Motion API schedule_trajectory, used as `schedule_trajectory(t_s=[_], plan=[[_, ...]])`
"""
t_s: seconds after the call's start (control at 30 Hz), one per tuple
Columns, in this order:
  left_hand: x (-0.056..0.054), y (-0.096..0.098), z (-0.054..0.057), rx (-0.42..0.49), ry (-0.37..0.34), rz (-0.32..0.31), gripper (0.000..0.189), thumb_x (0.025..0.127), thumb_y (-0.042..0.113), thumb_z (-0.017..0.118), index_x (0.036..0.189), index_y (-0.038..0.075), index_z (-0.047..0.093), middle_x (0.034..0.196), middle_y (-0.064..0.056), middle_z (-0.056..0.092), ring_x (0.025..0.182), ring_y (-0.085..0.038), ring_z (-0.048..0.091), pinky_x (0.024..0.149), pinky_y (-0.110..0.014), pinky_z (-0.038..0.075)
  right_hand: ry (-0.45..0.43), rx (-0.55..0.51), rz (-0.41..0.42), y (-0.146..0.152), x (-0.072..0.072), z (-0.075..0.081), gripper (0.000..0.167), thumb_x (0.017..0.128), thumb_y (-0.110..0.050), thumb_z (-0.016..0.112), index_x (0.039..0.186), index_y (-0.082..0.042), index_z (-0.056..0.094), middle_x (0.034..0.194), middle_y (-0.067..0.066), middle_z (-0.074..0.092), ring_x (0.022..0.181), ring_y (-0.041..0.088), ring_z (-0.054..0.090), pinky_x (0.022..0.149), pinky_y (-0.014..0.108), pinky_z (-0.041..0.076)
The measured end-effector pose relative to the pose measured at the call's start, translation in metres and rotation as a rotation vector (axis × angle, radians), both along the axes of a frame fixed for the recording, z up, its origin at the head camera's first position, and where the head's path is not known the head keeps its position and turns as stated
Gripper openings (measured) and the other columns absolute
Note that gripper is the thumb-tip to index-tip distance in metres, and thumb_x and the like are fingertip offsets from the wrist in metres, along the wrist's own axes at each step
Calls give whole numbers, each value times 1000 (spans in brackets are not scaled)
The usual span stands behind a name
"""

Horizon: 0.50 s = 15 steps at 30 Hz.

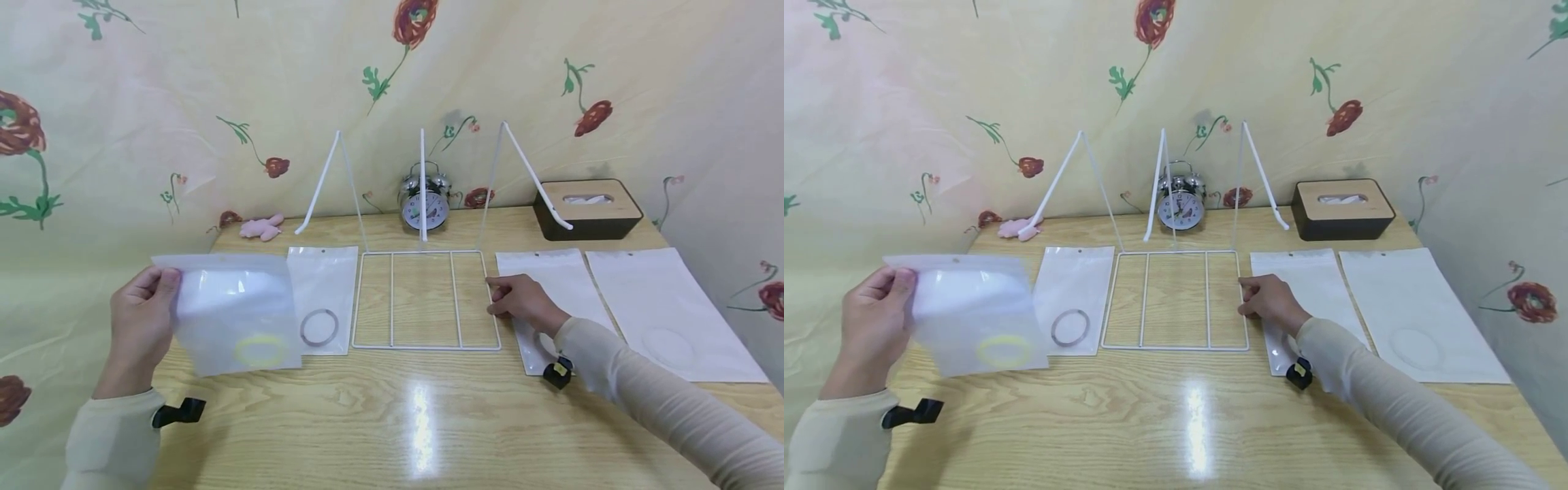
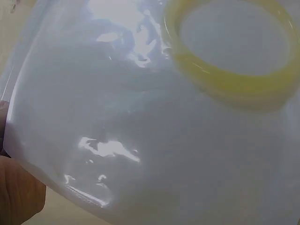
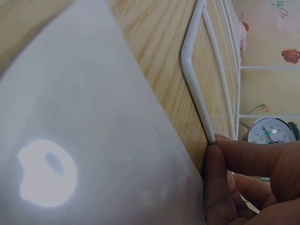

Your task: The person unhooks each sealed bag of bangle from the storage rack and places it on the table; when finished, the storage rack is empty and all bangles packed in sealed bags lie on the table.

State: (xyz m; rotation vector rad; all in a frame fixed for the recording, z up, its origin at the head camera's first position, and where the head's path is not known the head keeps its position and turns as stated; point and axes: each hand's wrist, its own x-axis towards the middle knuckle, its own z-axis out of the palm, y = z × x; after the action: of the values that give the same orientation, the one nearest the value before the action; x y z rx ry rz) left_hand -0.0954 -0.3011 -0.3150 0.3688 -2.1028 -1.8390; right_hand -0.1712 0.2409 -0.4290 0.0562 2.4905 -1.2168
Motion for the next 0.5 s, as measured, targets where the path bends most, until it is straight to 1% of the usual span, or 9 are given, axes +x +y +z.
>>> schedule_trajectory(t_s=[0.07,0.2,0.4,0.5], plan=[[0,-10,-4,-9,-40,26,14,97,26,64,104,19,74,94,5,62,86,-10,53,65,-11,51,1,7,0,1,0,0,70,83,3,75,146,7,43,95,11,60,75,15,58,66,24,52],[-3,-29,-11,-8,-86,42,12,96,28,65,100,20,73,97,7,60,89,-9,51,65,-9,50,3,10,-3,2,-1,-1,70,83,3,75,146,7,44,95,11,61,74,15,59,65,24,52],[-13,-49,-18,-7,-173,83,11,96,33,65,99,24,70,101,8,56,93,-7,49,66,-5,48,-13,13,-13,3,-1,0,71,84,2,75,147,6,43,97,11,60,75,16,59,66,25,52],[-19,-56,-20,-8,-206,72,15,96,37,64,102,24,68,104,8,53,93,-7,48,64,-6,48,-22,12,-16,4,-1,1,71,84,1,75,147,6,43,97,11,60,76,16,59,67,26,52]])
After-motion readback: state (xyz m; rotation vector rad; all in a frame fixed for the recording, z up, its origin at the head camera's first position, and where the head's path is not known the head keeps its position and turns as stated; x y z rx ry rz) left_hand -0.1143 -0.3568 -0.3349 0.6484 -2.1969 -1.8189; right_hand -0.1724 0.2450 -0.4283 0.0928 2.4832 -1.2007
